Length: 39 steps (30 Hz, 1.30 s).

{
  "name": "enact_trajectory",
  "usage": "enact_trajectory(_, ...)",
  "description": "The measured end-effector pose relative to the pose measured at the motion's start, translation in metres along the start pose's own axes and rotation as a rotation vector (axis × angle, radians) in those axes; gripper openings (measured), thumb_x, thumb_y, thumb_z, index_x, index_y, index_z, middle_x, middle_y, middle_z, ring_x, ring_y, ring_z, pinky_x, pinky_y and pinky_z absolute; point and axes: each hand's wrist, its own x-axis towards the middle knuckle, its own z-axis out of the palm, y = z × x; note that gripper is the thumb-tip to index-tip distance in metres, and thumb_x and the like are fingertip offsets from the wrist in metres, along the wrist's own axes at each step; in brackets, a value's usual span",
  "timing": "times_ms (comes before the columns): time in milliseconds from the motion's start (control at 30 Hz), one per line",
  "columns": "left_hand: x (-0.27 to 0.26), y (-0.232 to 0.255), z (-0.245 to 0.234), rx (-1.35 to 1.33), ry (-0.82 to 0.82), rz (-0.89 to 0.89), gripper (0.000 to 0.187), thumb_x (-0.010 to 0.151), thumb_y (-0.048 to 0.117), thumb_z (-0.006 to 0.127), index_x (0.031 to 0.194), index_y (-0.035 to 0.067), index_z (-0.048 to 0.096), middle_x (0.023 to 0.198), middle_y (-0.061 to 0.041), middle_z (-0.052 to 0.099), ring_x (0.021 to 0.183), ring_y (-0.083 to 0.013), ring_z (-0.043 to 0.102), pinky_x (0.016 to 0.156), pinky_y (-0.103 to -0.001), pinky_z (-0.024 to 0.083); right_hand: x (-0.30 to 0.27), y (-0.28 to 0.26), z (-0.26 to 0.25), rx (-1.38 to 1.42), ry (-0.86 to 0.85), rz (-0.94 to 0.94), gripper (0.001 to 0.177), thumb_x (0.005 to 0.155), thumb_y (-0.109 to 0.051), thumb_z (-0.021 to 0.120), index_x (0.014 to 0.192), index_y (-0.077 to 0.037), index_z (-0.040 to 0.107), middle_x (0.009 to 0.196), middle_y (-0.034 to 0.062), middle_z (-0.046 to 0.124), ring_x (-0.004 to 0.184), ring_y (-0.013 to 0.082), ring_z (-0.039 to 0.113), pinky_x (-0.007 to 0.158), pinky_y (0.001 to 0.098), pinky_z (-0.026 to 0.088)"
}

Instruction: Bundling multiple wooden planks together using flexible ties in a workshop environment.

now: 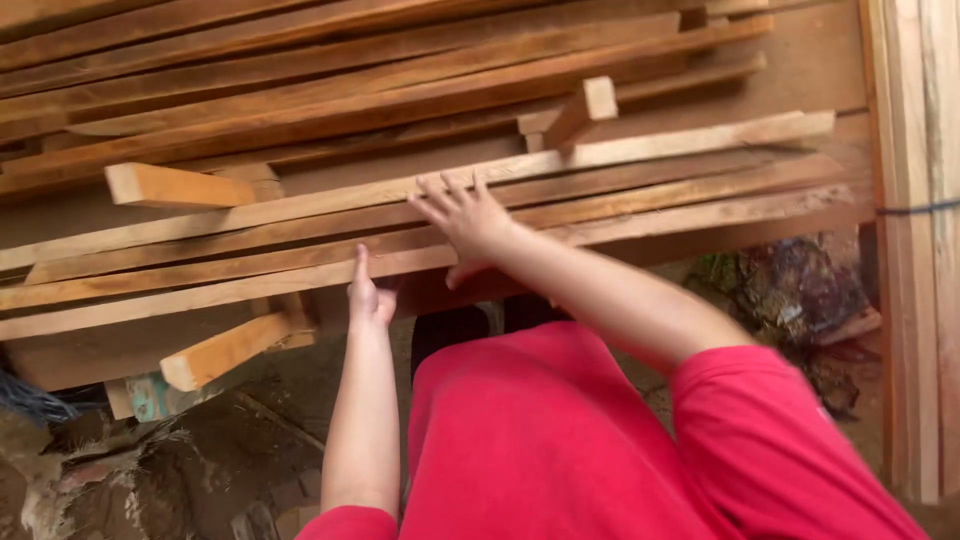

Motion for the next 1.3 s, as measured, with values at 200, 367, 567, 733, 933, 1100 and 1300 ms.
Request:
enact_trajectory(200,-0.030,0.040,0.019,0.081,-0.119,-0.164,0.115,0.078,0.041,0.092,0.154,-0.010,0.024,0.154,-0.037,0.029,0.143,-0.0477,0.037,0.114,-0.067,0.032,0.050,-0.023,0.069,-0.046,0.015,-0.006,0.137,0.061,-0.043,0.096,0.166,-0.018,0.013,0.172,0.0072,0.012,0.156,0.0409,0.012,0.122,0.0687,0.015)
enact_trajectory(367,0.012,0.067,-0.024,0.020,-0.135,-0.177,0.109,0.083,0.052,0.086,0.157,0.000,0.025,0.155,-0.030,0.027,0.141,-0.0421,0.039,0.112,-0.065,0.037,0.009,-0.048,0.098,0.109,0.591,0.119,0.079,0.071,-0.049,0.089,0.136,-0.018,0.054,0.144,0.0072,0.047,0.136,0.0356,0.042,0.110,0.0579,0.034)
enact_trajectory(567,0.038,0.104,-0.047,-0.062,-0.069,-0.216,0.108,0.078,0.062,0.084,0.154,0.007,0.031,0.146,-0.022,0.046,0.130,-0.0353,0.051,0.107,-0.056,0.047,-0.020,-0.083,0.176,1.371,0.985,1.023,0.057,0.096,-0.049,0.067,0.119,-0.001,0.045,0.116,0.0232,0.045,0.109,0.0350,0.057,0.095,0.0448,0.046)
enact_trajectory(733,0.043,0.103,-0.041,-0.101,-0.065,-0.229,0.106,0.079,0.056,0.086,0.155,0.009,0.030,0.147,-0.022,0.047,0.133,-0.0374,0.051,0.109,-0.059,0.045,0.011,-0.068,0.123,2.145,1.255,1.323,0.135,0.088,-0.073,0.074,0.158,0.009,-0.008,0.160,0.0413,-0.015,0.151,0.0592,0.001,0.116,0.0778,0.000)
enact_trajectory(933,0.055,0.103,-0.046,-0.146,-0.045,-0.224,0.104,0.073,0.056,0.092,0.151,0.013,0.039,0.143,-0.019,0.053,0.129,-0.0358,0.055,0.108,-0.059,0.045,0.024,-0.043,0.137,2.383,1.435,1.286,0.128,0.079,-0.083,0.076,0.165,-0.015,0.009,0.168,0.0290,0.003,0.155,0.0459,0.015,0.125,0.0674,0.008)
enact_trajectory(1100,0.051,0.121,-0.027,-0.100,0.027,-0.282,0.103,0.077,0.051,0.090,0.152,0.011,0.033,0.139,-0.020,0.052,0.126,-0.0398,0.055,0.101,-0.066,0.048,0.048,-0.051,0.101,2.102,1.474,1.515,0.118,0.087,-0.083,0.067,0.165,-0.010,0.017,0.169,0.0259,0.006,0.157,0.0414,0.007,0.127,0.0596,0.004)
enact_trajectory(1300,0.048,0.120,-0.018,-0.071,0.107,-0.274,0.114,0.072,0.060,0.090,0.156,0.015,0.027,0.146,-0.021,0.047,0.130,-0.0411,0.052,0.102,-0.072,0.040,0.046,-0.062,0.071,2.084,1.490,1.562,0.122,0.083,-0.083,0.070,0.165,-0.010,0.017,0.170,0.0234,0.006,0.158,0.0372,0.007,0.129,0.0509,0.003)
